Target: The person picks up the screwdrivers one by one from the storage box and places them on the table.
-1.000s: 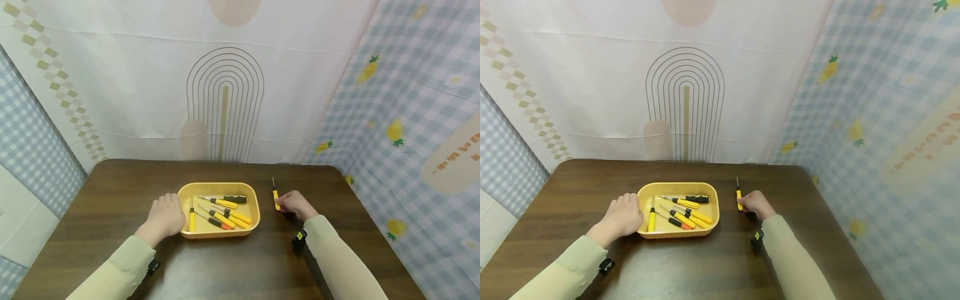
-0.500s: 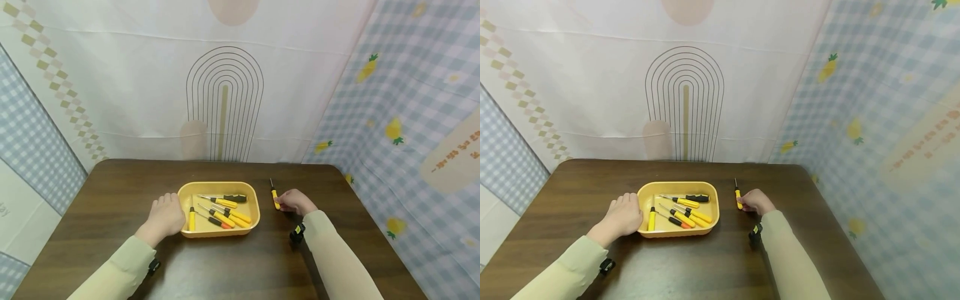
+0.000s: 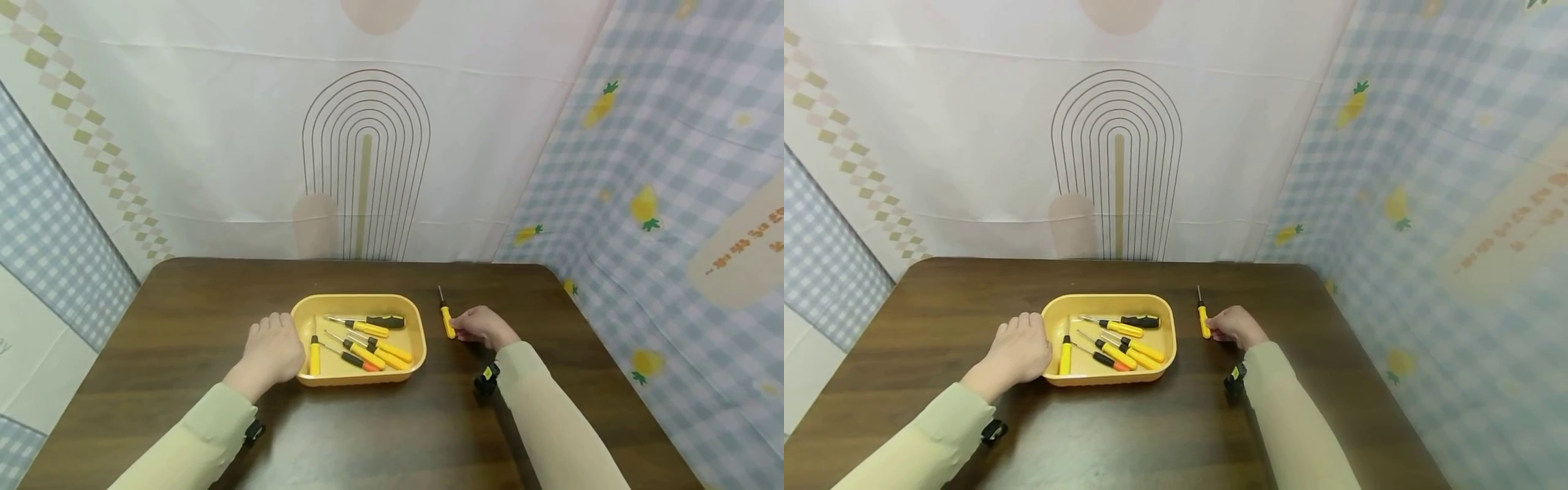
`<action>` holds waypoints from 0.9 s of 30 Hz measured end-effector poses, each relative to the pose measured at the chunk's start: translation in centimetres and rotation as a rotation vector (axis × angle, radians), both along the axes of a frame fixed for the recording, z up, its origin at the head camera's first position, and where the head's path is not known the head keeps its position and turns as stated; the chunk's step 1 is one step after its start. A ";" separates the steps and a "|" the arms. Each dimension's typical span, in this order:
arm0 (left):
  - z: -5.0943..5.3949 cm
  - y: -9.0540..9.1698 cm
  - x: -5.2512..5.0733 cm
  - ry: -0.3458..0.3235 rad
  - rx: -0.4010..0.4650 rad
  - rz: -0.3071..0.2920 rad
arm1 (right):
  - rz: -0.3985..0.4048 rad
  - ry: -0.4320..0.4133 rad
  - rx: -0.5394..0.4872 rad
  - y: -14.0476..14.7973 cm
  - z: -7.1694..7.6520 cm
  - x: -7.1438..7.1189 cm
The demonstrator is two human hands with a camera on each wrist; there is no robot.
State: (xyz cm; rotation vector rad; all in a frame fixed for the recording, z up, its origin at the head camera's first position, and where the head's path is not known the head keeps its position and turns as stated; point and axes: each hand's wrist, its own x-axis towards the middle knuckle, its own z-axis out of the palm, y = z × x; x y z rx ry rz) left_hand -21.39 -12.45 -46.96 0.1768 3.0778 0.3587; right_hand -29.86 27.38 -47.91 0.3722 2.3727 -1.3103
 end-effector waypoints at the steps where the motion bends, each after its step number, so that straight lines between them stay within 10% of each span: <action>1: 0.0 0.0 0.0 -0.001 0.002 0.002 | 0.000 0.000 -0.001 0.0 0.0 0.0; 17: -0.3 -0.2 0.2 -0.005 0.023 0.010 | 0.002 -0.007 -0.074 0.5 -0.3 0.3; 27: 0.0 -0.1 0.3 0.008 0.018 0.009 | 0.029 0.326 -0.156 -0.4 1.2 0.8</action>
